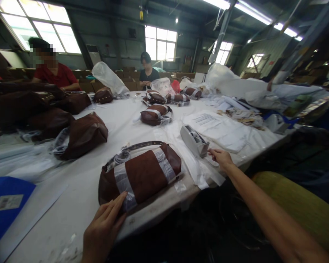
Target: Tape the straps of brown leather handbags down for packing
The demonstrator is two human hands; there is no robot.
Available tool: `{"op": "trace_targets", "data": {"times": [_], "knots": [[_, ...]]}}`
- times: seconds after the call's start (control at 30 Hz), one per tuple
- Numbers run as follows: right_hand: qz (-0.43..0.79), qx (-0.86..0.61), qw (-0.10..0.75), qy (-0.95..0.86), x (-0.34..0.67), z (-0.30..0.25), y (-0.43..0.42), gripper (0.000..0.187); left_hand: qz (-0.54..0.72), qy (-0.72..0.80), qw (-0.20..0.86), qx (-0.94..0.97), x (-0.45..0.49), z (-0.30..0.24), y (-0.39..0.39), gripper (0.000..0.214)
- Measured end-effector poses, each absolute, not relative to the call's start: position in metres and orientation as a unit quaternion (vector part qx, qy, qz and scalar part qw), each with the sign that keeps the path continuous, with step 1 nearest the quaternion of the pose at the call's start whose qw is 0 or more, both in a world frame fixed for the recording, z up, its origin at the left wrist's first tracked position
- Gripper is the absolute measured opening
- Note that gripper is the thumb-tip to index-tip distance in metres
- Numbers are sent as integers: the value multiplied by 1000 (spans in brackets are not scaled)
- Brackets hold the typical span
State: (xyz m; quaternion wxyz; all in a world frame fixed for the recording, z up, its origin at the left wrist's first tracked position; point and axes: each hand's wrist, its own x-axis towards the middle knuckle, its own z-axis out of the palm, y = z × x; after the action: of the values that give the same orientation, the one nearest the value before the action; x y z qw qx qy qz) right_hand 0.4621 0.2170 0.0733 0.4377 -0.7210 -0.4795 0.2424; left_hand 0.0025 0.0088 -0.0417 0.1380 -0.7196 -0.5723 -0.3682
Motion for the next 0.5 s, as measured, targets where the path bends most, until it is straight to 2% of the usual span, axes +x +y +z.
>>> {"op": "trace_targets", "data": {"times": [0.13, 0.23, 0.3, 0.33, 0.5], "knots": [[115, -736, 388, -543, 471, 84, 198, 12, -372, -575, 134, -716, 3, -39, 8, 60], [-38, -659, 245, -710, 478, 102, 168, 26, -375, -583, 133, -708, 3, -40, 7, 59], [-118, -547, 138, -817, 474, 118, 147, 32, -373, -594, 128, -701, 4, -41, 7, 61], [-136, -491, 111, -853, 469, 126, 138, 33, -371, -600, 120, -699, 4, -41, 7, 63], [-164, -257, 93, -948, 395, 156, 107, 36, -366, -614, 57, -697, 6, -39, 5, 77]]}}
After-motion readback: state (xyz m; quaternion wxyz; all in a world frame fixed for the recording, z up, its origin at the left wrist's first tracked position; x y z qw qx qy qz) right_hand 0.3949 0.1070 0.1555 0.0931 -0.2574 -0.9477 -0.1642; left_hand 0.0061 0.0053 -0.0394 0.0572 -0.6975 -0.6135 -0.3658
